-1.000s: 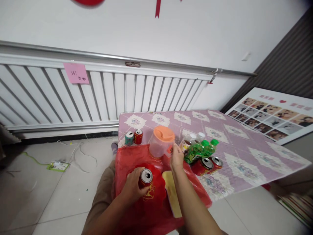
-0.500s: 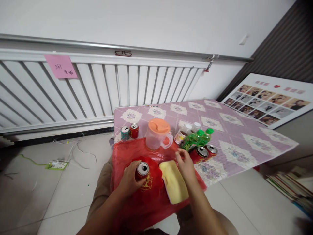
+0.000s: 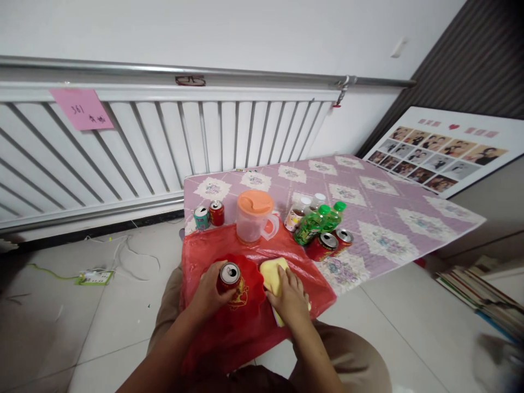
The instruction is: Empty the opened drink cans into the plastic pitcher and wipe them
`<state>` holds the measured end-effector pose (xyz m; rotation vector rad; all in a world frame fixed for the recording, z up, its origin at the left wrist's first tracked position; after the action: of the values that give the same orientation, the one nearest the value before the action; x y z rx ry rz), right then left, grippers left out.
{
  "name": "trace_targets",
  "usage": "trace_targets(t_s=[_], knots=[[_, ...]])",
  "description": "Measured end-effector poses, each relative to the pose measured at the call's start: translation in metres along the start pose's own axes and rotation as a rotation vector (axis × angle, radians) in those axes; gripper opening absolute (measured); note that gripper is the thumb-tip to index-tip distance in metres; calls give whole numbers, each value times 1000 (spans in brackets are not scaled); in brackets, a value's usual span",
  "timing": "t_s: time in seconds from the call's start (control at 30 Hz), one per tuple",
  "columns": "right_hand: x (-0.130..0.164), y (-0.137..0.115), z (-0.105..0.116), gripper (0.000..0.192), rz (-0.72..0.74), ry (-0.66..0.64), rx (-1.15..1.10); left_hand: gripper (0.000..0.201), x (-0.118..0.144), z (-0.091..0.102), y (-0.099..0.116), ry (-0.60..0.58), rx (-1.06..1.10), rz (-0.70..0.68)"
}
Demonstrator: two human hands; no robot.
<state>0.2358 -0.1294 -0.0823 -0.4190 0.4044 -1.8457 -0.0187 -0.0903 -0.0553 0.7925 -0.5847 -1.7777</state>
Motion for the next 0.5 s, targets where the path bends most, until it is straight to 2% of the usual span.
trace_targets(t_s=[0.13,0.23,0.4,0.5], knots=[[-5,16,7,64,21,107,-337,65,0,2,2,11,-1,-4],[-12,38,17,57,16,163,-567,63,-1,3,5,7,3,-6],[-7,75,52,65,-150,239,-670,66,-2,4,6,7,22,9],[9,78,65,72,-300,223,-1030,66,-1,4,4,4,24,24]])
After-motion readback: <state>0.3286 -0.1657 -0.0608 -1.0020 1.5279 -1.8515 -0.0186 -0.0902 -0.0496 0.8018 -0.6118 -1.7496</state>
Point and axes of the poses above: each hand's wrist, its own x-axis away from the middle knuckle, its own z-axis out of the back of the hand, y = z × x, the point moved 10 cm from there along -x, towards the middle knuckle, and after that the axes turned 9 degrees about -x, right-handed, at the moved point
